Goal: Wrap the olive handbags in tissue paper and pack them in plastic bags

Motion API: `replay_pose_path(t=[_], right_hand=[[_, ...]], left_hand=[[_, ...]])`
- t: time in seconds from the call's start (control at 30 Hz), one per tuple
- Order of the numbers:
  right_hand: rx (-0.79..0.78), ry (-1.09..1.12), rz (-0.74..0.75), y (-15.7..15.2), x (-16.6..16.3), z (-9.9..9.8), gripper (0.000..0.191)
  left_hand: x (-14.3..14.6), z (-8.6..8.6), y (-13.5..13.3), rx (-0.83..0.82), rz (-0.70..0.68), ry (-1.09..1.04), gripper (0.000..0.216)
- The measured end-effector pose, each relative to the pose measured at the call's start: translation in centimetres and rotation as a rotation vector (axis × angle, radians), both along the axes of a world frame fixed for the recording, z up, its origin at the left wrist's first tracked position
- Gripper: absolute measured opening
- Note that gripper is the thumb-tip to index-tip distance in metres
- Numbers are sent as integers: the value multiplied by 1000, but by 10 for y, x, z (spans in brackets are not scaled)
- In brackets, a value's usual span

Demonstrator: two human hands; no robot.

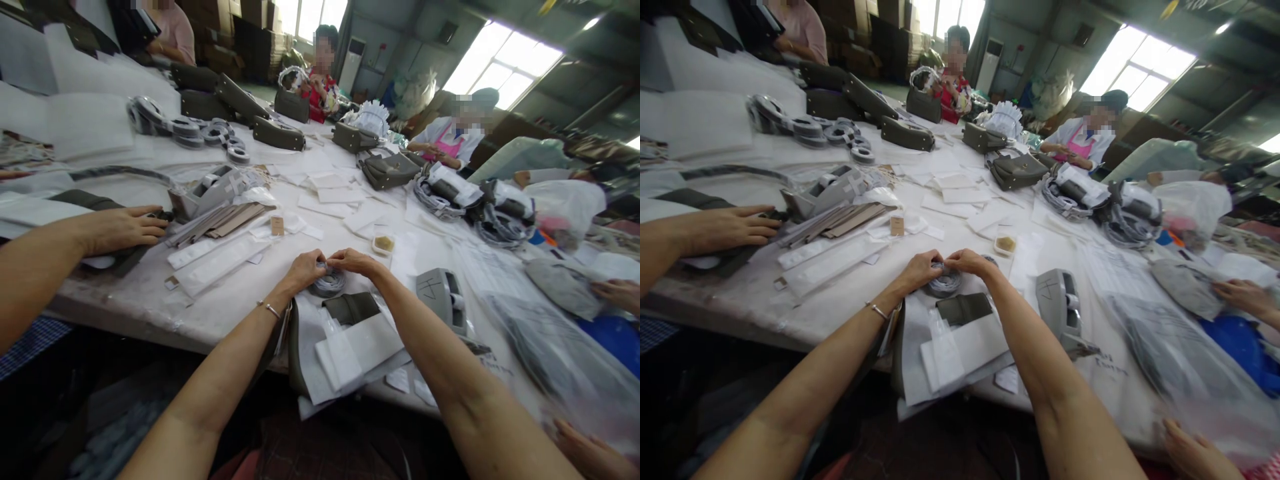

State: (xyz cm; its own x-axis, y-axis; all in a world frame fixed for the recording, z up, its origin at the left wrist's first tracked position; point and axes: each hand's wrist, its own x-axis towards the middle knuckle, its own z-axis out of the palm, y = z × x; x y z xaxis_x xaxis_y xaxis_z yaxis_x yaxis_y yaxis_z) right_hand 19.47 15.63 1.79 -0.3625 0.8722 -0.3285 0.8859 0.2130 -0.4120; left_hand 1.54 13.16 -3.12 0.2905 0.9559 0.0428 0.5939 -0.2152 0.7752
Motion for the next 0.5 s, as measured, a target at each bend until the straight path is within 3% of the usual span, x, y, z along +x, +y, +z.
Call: replay_pose_path(t=[0.2, 0.33, 0.43, 0.5], right_hand=[[185, -172, 19, -23, -21, -4, 33], [273, -213, -22, -33, -33, -8, 34], [325, -169, -53, -40, -24, 6, 46], [380, -116, -80, -56, -8, 24, 55]], left_hand=[[0, -4, 8, -15, -28, -8, 21], [-6, 3, 20, -34, -112, 12, 25], [-16, 18, 17, 3, -148, 38, 36], [-24, 27, -1, 70, -129, 53, 45]])
